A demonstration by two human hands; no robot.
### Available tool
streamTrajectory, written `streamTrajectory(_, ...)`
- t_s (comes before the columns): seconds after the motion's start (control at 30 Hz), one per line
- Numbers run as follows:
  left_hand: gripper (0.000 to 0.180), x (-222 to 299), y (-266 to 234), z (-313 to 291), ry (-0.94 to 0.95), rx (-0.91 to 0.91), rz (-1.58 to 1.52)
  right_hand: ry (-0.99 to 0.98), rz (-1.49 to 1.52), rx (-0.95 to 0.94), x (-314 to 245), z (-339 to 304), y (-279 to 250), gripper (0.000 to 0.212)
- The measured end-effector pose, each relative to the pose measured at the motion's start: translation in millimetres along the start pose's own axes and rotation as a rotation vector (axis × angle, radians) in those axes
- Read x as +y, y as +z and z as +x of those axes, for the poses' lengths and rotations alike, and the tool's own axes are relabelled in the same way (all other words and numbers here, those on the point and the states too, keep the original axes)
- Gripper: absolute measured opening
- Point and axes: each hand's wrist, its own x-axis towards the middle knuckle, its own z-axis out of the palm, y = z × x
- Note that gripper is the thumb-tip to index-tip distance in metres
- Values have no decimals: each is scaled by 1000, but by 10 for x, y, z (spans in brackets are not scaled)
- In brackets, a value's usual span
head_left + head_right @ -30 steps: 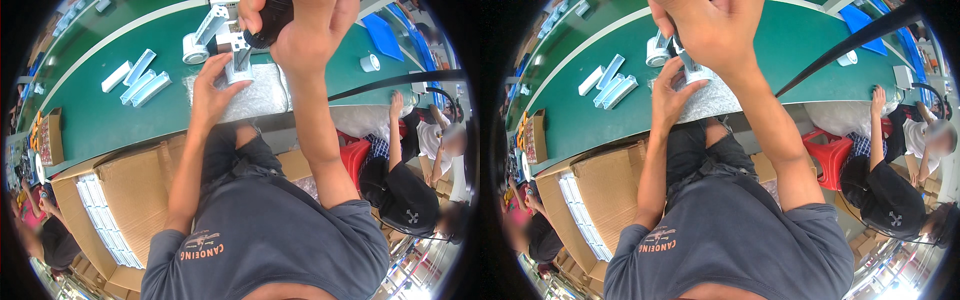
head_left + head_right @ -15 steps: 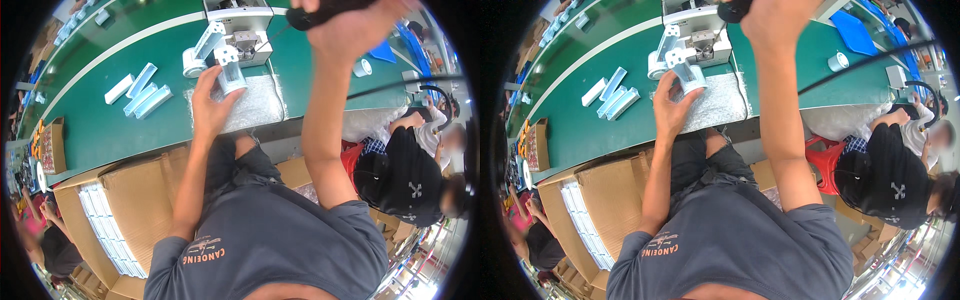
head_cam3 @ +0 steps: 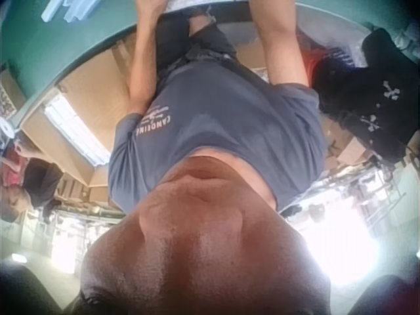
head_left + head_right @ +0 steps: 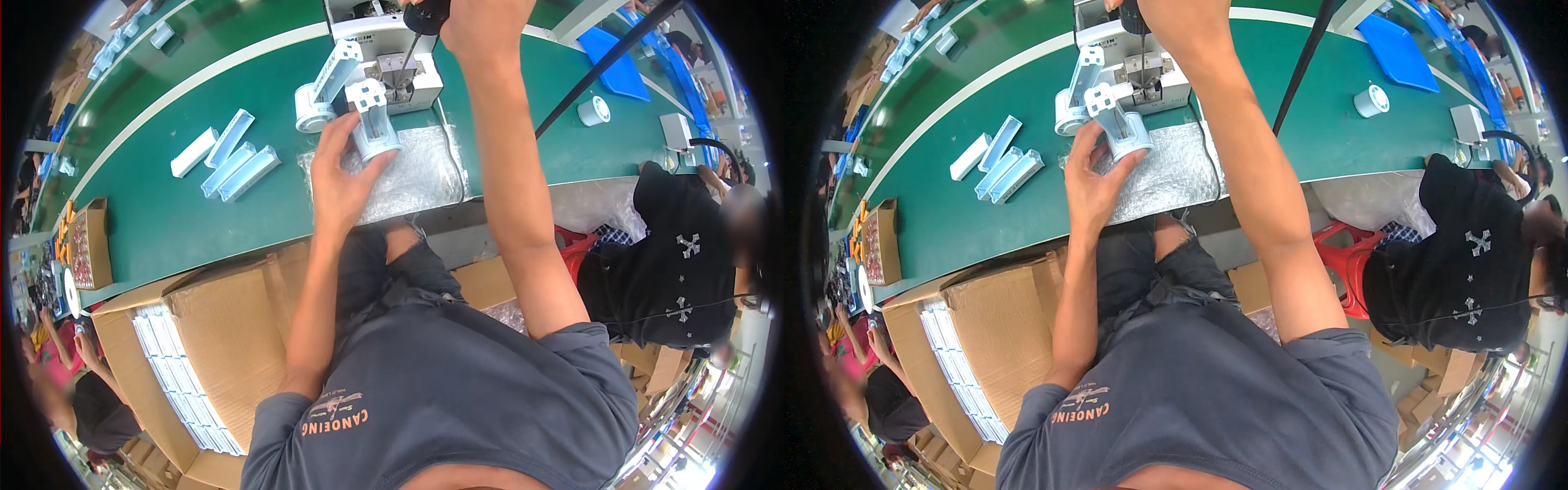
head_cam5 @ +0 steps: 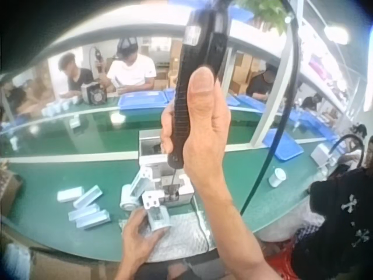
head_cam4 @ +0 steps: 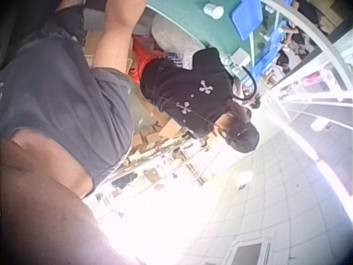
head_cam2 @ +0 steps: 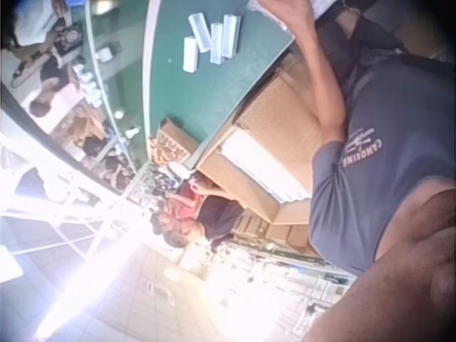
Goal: Assemble small plastic fans by attaching motors and housings using an electric screwdriver.
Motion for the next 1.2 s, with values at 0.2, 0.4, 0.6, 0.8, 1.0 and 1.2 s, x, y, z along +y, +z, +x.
streamTrajectory(0.2,61,29,-22,-8,-13,-5,-5,-10,-5,-35,-43,-33,7,49)
streamTrajectory(0.4,64,51,25,19,0,-12,38,166,167,15,-536,-200,73,64)
streamTrajectory(0.6,65,53,5,27,-11,-13,59,-31,328,-109,-353,-320,135,66)
streamTrajectory(0.8,65,68,16,34,-18,-1,22,35,359,-8,-218,-425,137,62)
streamTrajectory(1.0,65,80,6,34,-16,-3,42,-34,287,-42,-199,-446,113,64)
streamTrajectory(1.2,64,84,15,26,-6,-6,32,-36,356,1,-181,-500,188,51)
